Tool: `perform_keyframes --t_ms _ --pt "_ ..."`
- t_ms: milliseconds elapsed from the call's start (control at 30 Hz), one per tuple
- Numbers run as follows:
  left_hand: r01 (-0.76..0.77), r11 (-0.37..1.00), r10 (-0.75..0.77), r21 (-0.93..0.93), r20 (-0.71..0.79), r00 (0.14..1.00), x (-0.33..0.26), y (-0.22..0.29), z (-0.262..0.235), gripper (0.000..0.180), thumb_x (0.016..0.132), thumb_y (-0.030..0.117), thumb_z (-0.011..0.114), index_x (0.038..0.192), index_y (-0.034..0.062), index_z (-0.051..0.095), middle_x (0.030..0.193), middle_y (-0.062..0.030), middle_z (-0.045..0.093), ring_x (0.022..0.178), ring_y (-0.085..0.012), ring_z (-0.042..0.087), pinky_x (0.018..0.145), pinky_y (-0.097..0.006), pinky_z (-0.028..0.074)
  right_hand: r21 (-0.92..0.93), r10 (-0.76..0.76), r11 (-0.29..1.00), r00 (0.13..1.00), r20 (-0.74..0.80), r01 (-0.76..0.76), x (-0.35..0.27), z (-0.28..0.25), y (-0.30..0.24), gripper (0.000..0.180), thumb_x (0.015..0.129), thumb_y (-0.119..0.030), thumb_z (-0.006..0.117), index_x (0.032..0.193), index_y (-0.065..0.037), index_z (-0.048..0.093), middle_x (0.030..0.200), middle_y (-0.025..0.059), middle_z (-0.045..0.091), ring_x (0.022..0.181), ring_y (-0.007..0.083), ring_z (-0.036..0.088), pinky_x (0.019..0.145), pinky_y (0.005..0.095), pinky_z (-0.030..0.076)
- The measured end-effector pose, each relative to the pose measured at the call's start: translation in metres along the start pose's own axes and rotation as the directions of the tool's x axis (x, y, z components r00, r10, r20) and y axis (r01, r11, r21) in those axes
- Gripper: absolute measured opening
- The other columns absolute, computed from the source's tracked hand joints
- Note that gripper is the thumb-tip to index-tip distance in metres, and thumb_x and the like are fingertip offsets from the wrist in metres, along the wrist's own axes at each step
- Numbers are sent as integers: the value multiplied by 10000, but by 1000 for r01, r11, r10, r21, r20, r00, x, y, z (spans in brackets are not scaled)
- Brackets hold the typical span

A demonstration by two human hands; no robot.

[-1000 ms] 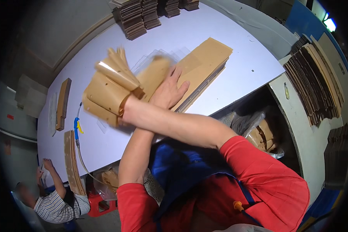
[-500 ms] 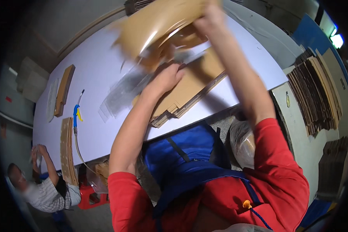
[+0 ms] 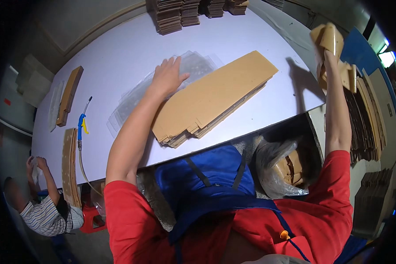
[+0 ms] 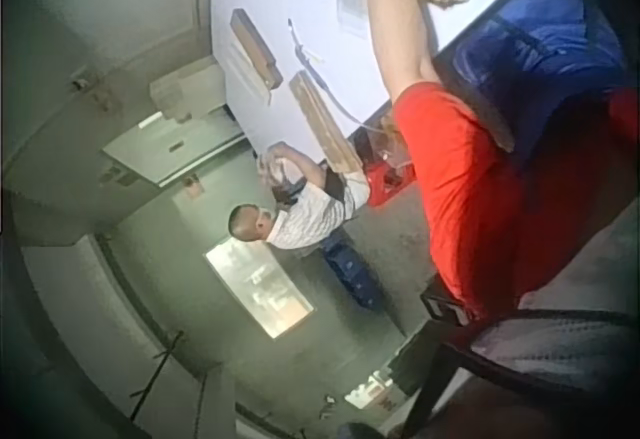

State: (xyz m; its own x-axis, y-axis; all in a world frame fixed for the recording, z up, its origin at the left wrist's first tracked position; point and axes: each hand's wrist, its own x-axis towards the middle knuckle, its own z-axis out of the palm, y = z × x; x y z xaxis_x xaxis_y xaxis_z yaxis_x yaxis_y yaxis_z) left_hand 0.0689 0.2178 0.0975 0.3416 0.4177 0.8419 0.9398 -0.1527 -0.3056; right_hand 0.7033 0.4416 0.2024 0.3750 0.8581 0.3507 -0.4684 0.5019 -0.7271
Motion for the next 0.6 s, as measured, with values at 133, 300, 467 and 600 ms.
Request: perform_keyframes --t_ms 133,300,467,600 --pt "439 755 -284 -488 359 889 -38 10 -78 402 915 186 658 1278 14 682 1279 -131 702 1150 -331 657 1011 -379 504 177 128 980 973 -194 -93 -9 -30 25 475 903 -288 725 1235 49 683 1177 200 719 1051 287 702 906 359 556" --pt "413 782 -277 -468 333 901 -137 25 -143 474 836 192 770 1273 25 696 1303 -109 701 1175 -305 656 1017 -365 509 -260 -214 950 968 -135 174 -111 -24 49 457 934 -321 689 1245 13 692 1172 198 728 1009 277 703 865 353 554" --pt "346 858 -268 -380 244 932 -176 38 -132 426 787 202 824 1166 25 744 1286 -107 709 1186 -303 657 1031 -372 515 -562 -519 670 847 113 485 -117 81 66 444 964 -355 653 1255 -22 701 1168 195 737 967 266 705 824 348 551" --pt "336 841 -287 -424 177 941 -186 46 -136 302 800 173 812 1058 23 764 1246 -118 724 1190 -306 659 1049 -377 513 -668 -669 308 653 354 677 -224 156 69 438 989 -382 625 1263 -51 708 1164 193 745 933 258 706 791 344 549"
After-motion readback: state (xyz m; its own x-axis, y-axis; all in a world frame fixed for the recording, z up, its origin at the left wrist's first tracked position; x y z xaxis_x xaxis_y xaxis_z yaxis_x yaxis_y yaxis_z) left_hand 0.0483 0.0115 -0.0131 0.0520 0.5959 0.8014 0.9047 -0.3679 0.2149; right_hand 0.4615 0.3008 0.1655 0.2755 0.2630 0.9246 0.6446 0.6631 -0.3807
